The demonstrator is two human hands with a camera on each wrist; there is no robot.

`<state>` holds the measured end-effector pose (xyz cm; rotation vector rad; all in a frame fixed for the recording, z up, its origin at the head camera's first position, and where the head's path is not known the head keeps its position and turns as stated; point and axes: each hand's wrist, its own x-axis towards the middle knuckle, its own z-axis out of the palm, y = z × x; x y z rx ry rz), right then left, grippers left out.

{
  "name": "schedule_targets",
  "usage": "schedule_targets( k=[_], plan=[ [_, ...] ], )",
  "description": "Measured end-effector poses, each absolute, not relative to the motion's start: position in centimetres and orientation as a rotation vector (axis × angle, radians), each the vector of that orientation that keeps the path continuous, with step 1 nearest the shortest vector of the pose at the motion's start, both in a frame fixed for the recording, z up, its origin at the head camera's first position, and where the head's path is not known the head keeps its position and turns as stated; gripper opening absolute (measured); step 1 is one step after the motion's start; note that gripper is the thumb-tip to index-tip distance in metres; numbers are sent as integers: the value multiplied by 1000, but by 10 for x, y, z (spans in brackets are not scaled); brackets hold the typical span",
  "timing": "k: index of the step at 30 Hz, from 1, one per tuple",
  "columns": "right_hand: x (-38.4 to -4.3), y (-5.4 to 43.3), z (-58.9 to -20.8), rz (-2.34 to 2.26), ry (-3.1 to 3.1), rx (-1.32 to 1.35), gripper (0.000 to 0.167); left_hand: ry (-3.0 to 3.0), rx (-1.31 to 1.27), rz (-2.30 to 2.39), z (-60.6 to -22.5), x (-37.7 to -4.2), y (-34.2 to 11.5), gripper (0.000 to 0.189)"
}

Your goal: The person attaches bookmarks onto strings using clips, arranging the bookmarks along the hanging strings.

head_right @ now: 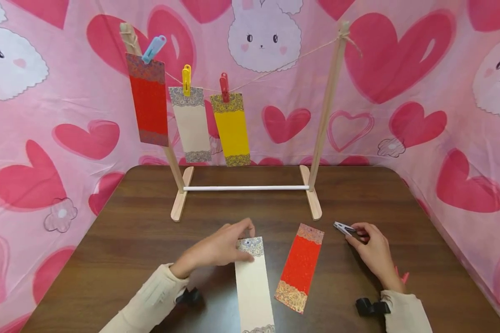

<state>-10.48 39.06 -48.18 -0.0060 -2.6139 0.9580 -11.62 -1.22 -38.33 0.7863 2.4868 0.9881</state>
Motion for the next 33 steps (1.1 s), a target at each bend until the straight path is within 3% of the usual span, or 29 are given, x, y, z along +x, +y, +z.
schedule_targets(
  k=[8, 14, 25, 33],
  plan=[
    [-101, 391, -479, 964, -2638, -97, 33, 2449, 920, 1419, -359, -129, -31, 39],
    [-101, 390, -480, 971, -2610, -113, 32, 2393, 917, 1714, -357, -130, -30, 17],
    [-101, 390, -474, 938, -2606, -66, 31, 2498, 1256, 1473, -368, -121, -22, 14],
    [-98, 384, -463, 963, -2510, -16, 26, 2558, 1164, 1568, -361, -127, -30, 17]
  ],
)
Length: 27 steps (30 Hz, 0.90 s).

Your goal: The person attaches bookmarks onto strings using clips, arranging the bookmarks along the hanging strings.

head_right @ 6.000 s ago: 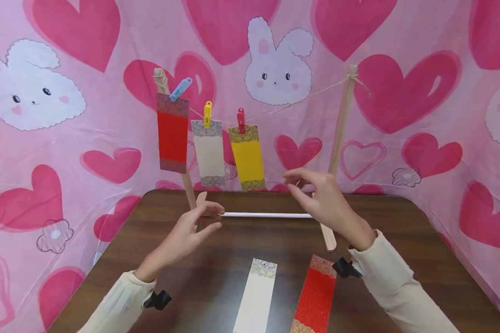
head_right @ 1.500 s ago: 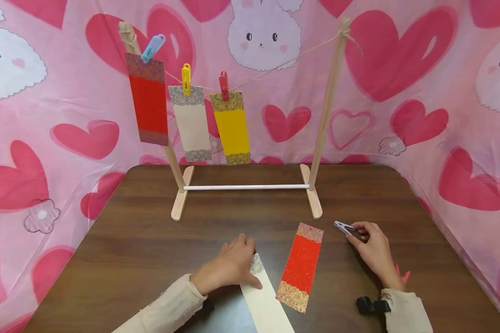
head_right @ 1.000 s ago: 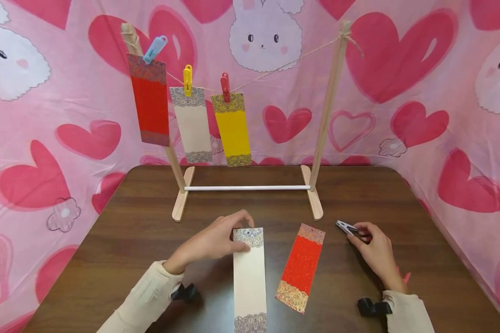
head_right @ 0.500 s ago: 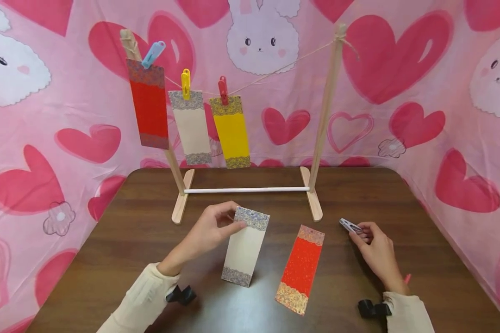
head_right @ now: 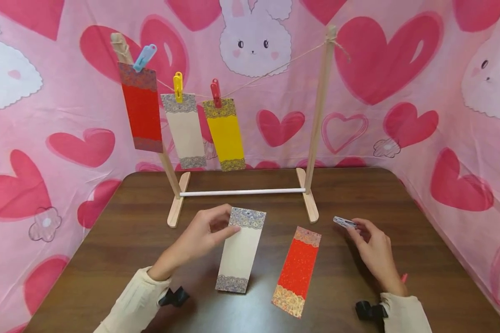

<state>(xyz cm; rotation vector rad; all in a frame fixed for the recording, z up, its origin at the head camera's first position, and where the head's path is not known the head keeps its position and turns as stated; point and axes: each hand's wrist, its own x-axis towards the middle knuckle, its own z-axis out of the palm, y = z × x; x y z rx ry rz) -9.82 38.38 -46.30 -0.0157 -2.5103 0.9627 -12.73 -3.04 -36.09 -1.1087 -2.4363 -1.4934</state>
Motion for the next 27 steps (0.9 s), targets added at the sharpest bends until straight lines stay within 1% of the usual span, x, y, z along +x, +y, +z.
schedule_targets(
  k=[3, 7, 10, 17, 21, 24, 27],
  plan=[
    [-99, 374, -451, 954, -2457, 67, 27, -2411, -1020, -1558, -357, -133, -36, 15],
    [-101, 361, -427, 958, -2371, 181, 50, -2398, -937, -1639, -349, -142, -40, 12],
    [-103, 355, -404, 941, -2302, 265, 62, -2392, -900, -1707, -343, -149, -42, 12],
    [-103, 345, -358, 801, -2245, 371, 50, -2419, -881, -1755, -342, -163, -42, 10],
    [-101, 341, -343, 739, -2229, 417, 49, -2437, -882, -1671, -343, -169, -40, 12],
    [-101, 338, -330, 711, -2211, 478, 48, -2437, -907, -1576, -340, -173, -39, 8],
    [-102, 335, -318, 706, -2181, 546, 39, -2436, -948, -1523, -336, -177, -38, 4]
  ],
)
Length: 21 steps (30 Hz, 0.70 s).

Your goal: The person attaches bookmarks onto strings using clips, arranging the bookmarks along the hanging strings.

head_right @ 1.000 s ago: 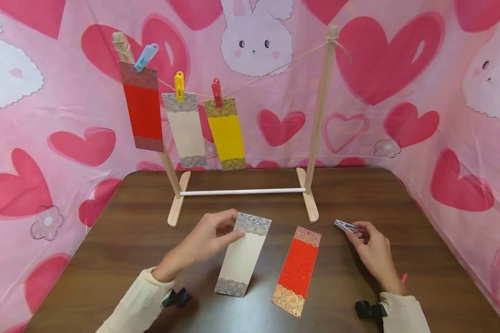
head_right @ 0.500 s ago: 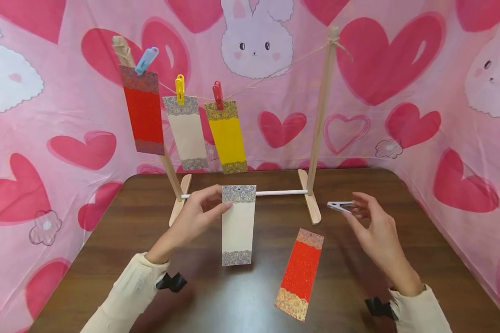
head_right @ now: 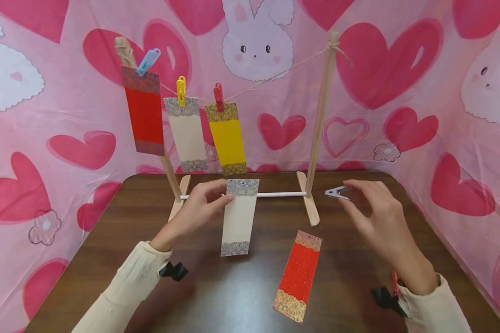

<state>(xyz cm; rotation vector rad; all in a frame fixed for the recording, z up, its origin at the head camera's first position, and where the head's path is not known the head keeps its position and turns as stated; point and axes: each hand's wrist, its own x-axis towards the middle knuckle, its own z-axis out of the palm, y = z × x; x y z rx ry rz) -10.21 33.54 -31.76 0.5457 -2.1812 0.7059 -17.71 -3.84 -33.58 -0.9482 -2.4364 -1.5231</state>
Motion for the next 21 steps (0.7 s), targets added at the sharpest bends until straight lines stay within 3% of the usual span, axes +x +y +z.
schedule_targets(
  k=[6, 11, 21],
  plan=[
    [-107, 332, -293, 679, -2151, 620, 72, -2445, -966, -1657, -326, -183, -36, 10],
    [-110, 328, -273, 628, -2136, 668, 71, -2410, -973, -1798, -318, -188, -32, 23],
    [-118, 322, -242, 599, -2135, 758, 68, -2328, -993, -1793, -299, -200, -24, 20]
  ],
)
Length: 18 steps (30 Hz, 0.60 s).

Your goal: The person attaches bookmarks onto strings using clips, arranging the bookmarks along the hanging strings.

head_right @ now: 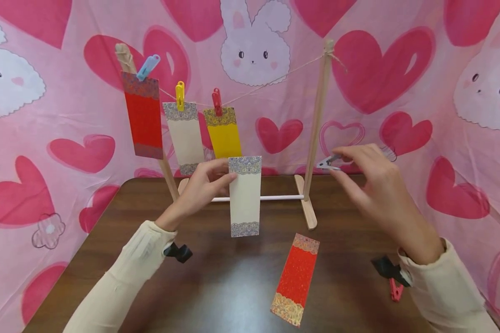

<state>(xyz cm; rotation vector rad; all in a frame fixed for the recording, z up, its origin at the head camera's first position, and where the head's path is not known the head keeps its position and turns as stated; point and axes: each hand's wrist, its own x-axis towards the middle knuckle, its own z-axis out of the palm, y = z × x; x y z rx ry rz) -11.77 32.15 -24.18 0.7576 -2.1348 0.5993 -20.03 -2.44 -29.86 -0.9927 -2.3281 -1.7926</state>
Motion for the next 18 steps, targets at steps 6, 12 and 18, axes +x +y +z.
schedule_targets(
  k=[6, 12, 18],
  plan=[
    [-123, 317, -233, 580, -2124, 747, 75, -2342, -943, -1792, -291, -211, -20, 29],
    [-132, 314, -219, 569, -2133, 762, 63, -2303, -919, -1822, -283, -226, -15, 33],
    [-141, 309, -204, 533, -2145, 751, 35, -2266, -950, -1834, -275, -240, -7, 34]
  ],
)
